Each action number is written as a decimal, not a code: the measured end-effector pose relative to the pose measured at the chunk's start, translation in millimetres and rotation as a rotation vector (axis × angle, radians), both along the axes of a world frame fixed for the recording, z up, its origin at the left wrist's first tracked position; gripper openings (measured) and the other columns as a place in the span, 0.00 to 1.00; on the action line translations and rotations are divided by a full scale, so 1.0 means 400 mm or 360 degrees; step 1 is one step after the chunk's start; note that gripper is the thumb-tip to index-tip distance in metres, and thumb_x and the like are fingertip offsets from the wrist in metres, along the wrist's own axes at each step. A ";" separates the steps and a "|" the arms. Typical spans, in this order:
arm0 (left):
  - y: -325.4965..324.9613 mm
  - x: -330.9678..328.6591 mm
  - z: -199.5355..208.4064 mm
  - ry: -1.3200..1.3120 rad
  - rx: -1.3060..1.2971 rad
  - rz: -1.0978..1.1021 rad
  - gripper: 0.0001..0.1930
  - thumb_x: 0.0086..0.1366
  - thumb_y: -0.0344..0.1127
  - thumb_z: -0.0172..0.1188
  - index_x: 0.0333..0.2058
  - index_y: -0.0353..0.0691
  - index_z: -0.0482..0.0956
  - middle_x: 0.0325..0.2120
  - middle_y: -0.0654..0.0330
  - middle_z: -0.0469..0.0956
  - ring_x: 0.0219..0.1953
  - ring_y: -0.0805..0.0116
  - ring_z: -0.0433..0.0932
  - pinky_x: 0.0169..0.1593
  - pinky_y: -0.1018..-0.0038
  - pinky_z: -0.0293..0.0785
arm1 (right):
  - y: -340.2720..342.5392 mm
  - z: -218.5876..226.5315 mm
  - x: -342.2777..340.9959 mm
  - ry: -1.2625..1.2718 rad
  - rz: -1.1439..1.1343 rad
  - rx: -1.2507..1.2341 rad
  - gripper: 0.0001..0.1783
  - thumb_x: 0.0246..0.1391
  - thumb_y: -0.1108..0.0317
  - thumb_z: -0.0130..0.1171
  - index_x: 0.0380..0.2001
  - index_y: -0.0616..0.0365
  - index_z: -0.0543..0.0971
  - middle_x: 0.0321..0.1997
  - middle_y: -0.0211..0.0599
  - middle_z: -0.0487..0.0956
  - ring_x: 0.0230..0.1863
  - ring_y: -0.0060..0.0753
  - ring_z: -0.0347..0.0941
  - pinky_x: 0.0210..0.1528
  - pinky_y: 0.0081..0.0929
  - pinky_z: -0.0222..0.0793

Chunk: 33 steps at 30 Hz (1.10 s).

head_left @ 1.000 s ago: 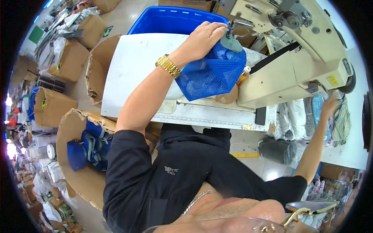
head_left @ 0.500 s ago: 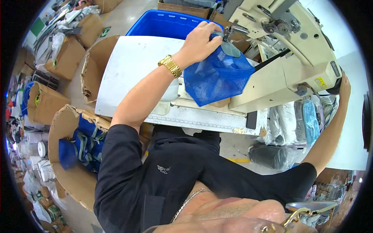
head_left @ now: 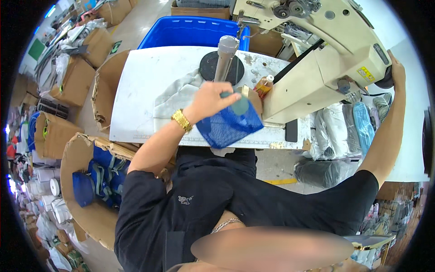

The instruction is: Sewing patches onto blue mesh caps using an industrial sewing machine.

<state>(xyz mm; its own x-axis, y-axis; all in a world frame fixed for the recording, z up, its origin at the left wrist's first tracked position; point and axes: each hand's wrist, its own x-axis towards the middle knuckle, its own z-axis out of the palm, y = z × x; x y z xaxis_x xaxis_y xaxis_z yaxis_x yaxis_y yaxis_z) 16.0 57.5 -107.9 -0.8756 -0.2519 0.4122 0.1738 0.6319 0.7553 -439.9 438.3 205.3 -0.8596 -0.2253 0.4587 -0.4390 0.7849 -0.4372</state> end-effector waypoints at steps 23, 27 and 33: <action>-0.205 0.093 0.148 0.0052 -0.1288 0.0701 0.09 0.59 0.34 0.53 0.38 0.48 0.79 0.23 0.57 0.76 0.29 0.56 0.79 0.30 0.65 0.75 | -0.645 -0.583 0.811 -0.0862 0.1724 -0.0444 0.10 0.59 0.65 0.55 0.34 0.60 0.79 0.28 0.32 0.79 0.29 0.23 0.75 0.33 0.23 0.69; -0.283 -0.099 0.218 0.0387 -0.1233 0.0580 0.11 0.58 0.34 0.53 0.38 0.50 0.80 0.28 0.59 0.78 0.33 0.56 0.80 0.34 0.63 0.76 | -0.666 -0.549 0.810 -0.1116 0.1637 -0.1230 0.11 0.63 0.65 0.51 0.35 0.61 0.78 0.31 0.32 0.79 0.30 0.23 0.75 0.34 0.19 0.69; -0.271 -0.319 0.205 0.0361 -0.0890 0.0074 0.11 0.61 0.39 0.54 0.37 0.45 0.82 0.33 0.54 0.80 0.38 0.51 0.78 0.41 0.61 0.74 | -0.671 -0.557 0.835 -0.1162 0.1436 -0.1526 0.10 0.62 0.64 0.52 0.37 0.60 0.77 0.31 0.31 0.79 0.32 0.23 0.75 0.35 0.20 0.69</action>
<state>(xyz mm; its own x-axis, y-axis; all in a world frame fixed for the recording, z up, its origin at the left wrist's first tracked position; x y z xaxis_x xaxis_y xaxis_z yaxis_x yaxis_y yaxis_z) -111.5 -51.1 -25.8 -0.7434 0.0211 0.6685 0.2545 0.9332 0.2536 -106.0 170.1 -17.3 -0.6977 -0.6599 0.2789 -0.0703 -0.3244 -0.9433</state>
